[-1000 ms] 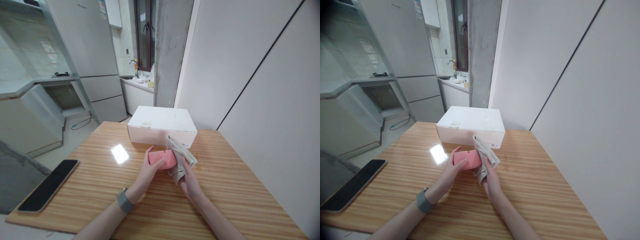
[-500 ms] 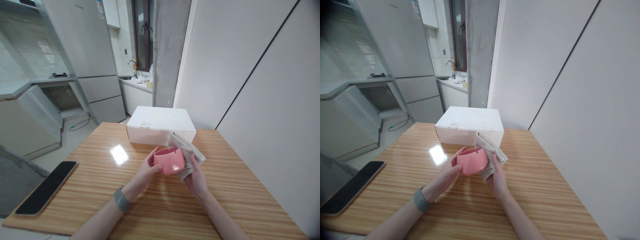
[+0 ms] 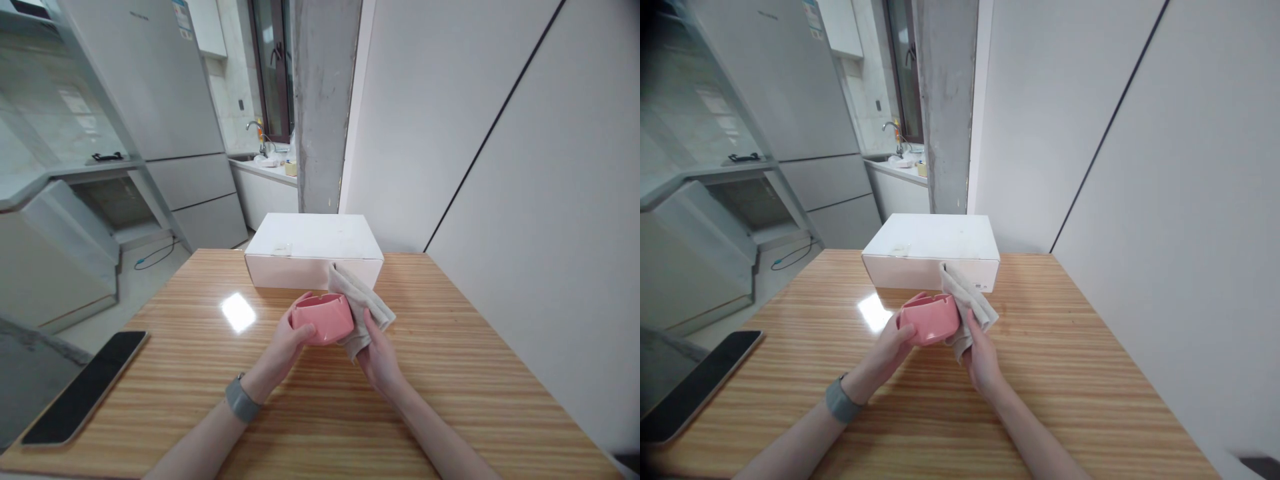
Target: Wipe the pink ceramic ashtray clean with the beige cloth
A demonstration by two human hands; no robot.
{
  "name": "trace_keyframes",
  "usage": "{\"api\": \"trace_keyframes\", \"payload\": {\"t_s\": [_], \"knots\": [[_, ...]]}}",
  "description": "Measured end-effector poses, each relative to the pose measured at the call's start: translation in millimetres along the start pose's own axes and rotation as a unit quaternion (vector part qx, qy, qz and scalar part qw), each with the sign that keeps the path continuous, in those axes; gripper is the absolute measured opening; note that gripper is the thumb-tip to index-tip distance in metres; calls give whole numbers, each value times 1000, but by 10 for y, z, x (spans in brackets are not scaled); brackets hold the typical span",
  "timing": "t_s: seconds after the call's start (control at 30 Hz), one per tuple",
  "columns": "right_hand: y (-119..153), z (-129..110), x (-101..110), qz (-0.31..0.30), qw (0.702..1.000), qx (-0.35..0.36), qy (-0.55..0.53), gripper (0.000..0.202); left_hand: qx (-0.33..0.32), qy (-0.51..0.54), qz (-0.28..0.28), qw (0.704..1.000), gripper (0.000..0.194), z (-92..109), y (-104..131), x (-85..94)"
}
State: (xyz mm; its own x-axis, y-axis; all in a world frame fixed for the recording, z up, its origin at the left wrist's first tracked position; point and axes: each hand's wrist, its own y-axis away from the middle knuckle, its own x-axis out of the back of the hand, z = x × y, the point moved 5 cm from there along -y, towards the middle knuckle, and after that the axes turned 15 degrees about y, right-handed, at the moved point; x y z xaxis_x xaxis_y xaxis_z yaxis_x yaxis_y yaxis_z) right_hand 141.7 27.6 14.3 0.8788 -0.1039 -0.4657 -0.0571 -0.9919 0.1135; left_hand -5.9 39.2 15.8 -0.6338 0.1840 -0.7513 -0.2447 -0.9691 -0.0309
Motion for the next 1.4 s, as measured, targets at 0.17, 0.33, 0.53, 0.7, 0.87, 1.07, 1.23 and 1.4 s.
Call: {"api": "trace_keyframes", "payload": {"t_s": [0.17, 0.33, 0.53, 0.7, 0.87, 1.07, 1.23, 1.4], "knots": [[23, 71, 16, 23, 1000, -6, 5, 48, -33, -59, 66, 996, 91, -1, -25, 113], [49, 96, -16, 17, 1000, 1, 14, 45, -35, -62, 106, 992, 86, -22, -29, 167], [11, 90, 20, 42, 999, -4, -3, 43, 3, 28, 105, 994, 71, -35, -26, 104], [-56, -1, 105, 77, 997, -3, -26, 40, 55, 79, 94, 991, 56, -44, -29, 88], [-45, -95, 48, 40, 999, 3, -35, 39, 23, 6, 37, 999, 68, 7, 12, 64], [14, -63, -33, -10, 999, -5, -51, 38, -4, 0, -19, 1000, 89, 48, 51, -44], [48, -57, -63, -21, 999, -13, -47, 41, 26, 26, -45, 998, 102, 41, 81, -160], [63, -69, -95, -32, 998, -13, -51, 40, 9, 18, -26, 999, 99, 44, 56, -109]]}}
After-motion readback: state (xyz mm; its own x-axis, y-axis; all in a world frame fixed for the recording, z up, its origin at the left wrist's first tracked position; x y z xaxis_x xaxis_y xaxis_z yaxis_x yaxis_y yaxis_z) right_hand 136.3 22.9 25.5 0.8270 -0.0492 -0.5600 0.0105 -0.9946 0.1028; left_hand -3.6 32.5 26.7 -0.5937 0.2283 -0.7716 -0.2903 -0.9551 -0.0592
